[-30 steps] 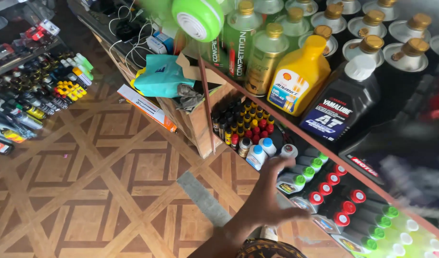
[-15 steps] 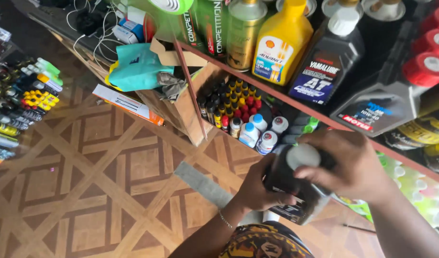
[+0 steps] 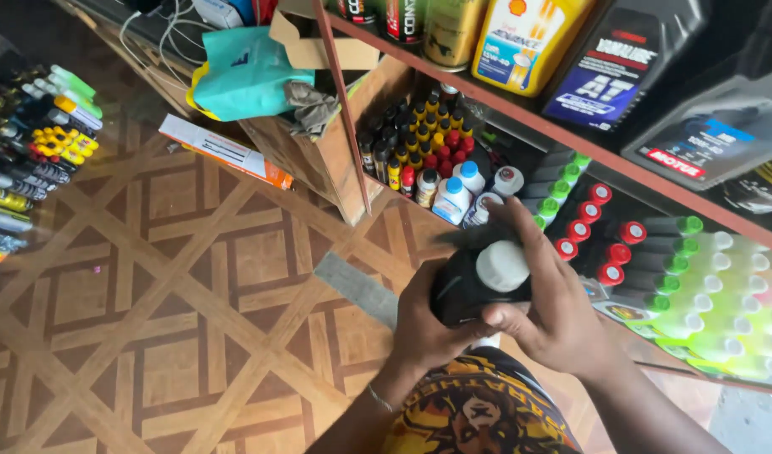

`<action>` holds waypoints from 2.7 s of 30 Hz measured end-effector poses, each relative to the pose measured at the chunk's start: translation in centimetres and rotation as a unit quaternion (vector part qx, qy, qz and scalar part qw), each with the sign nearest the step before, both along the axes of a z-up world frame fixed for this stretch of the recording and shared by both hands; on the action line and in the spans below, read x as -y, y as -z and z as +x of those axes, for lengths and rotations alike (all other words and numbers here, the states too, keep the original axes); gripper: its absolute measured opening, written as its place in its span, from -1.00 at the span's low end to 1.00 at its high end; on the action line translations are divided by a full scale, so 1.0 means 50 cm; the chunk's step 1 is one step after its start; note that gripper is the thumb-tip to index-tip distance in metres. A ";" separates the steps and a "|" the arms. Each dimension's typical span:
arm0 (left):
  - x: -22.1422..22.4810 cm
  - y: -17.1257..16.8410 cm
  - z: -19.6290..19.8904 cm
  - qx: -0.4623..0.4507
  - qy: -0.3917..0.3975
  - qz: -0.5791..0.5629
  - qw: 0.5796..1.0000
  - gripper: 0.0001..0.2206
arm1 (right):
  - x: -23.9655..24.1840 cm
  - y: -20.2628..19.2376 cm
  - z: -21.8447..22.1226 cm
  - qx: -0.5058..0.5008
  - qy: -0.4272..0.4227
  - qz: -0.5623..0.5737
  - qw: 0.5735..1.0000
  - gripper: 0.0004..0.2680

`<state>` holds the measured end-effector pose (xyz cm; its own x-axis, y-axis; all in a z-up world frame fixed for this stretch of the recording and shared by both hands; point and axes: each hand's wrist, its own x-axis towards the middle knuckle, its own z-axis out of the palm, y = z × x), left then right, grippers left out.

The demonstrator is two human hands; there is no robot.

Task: Cleaning dust off various motorcycle oil containers on a shelf using a rag.

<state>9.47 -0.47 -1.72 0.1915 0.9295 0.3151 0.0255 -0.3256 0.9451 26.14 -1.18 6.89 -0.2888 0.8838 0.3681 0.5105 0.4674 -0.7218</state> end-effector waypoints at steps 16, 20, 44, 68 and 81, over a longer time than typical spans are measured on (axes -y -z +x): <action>0.001 0.025 0.002 -0.186 -0.127 0.018 0.974 -0.28 | 0.039 0.163 -0.037 0.014 0.203 0.181 0.962 -0.72; 0.001 0.028 0.010 -0.166 -0.115 0.031 0.979 -0.35 | 0.036 0.163 -0.034 0.051 0.210 0.257 0.942 -0.75; 0.006 0.068 -0.005 -0.236 -0.064 0.009 0.970 -0.44 | -0.038 0.053 -0.091 0.358 0.076 0.265 0.892 -0.82; -0.039 -0.009 -0.097 0.222 0.218 -0.138 0.940 -0.32 | -0.005 0.152 0.072 -0.579 0.021 -0.221 0.785 -0.77; -0.050 0.032 -0.084 0.220 0.366 -0.174 0.887 -0.05 | -0.068 -0.020 0.028 -0.027 -0.229 -0.197 0.953 -0.34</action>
